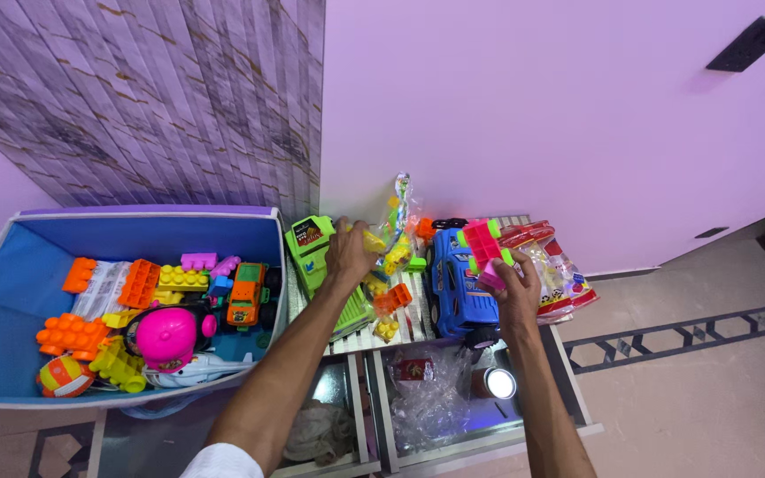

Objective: The person transfers colorful plastic building blocks from a small red basket into a large blue storage bin containing toy vehicles. The person then empties the remaining blocks onto a nearby table and continues to place them into the bin one by one.

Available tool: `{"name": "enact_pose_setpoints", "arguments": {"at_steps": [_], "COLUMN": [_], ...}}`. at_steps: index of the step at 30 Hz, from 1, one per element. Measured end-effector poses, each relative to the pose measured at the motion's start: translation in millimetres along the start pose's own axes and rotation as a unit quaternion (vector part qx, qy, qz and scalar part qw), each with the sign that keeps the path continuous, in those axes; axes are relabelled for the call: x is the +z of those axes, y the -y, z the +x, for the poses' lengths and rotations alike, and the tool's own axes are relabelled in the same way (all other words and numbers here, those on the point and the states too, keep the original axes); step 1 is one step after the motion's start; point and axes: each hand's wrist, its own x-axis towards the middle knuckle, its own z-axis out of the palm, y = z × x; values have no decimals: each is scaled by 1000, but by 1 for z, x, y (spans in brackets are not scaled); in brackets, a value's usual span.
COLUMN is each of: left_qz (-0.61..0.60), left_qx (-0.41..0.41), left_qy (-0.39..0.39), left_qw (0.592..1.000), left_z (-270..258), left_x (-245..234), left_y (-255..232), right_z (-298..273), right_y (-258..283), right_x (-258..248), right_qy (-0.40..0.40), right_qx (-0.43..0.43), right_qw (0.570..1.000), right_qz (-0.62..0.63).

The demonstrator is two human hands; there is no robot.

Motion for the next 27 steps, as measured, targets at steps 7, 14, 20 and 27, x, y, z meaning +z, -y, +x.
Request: {"name": "enact_pose_setpoints", "arguments": {"at_steps": [7, 14, 20, 27], "left_qz": [-9, -263, -482, -481], "left_qx": [117, 290, 144, 158], "left_qy": [-62, 67, 168, 95], "left_qw": [991, 918, 847, 857], "left_z": [-3, -22, -28, -32], "left_x": [-15, -31, -69, -126], "left_y": [-14, -20, -4, 49], "right_z": [-5, 3, -2, -18], "right_y": [1, -10, 6, 23], "right_x": [23, 54, 100, 173], "right_qy": [65, 166, 272, 326], "right_qx": [23, 36, 31, 37], "right_qw": [998, 985, 962, 945], "right_qz": [-4, -16, -26, 19]}}
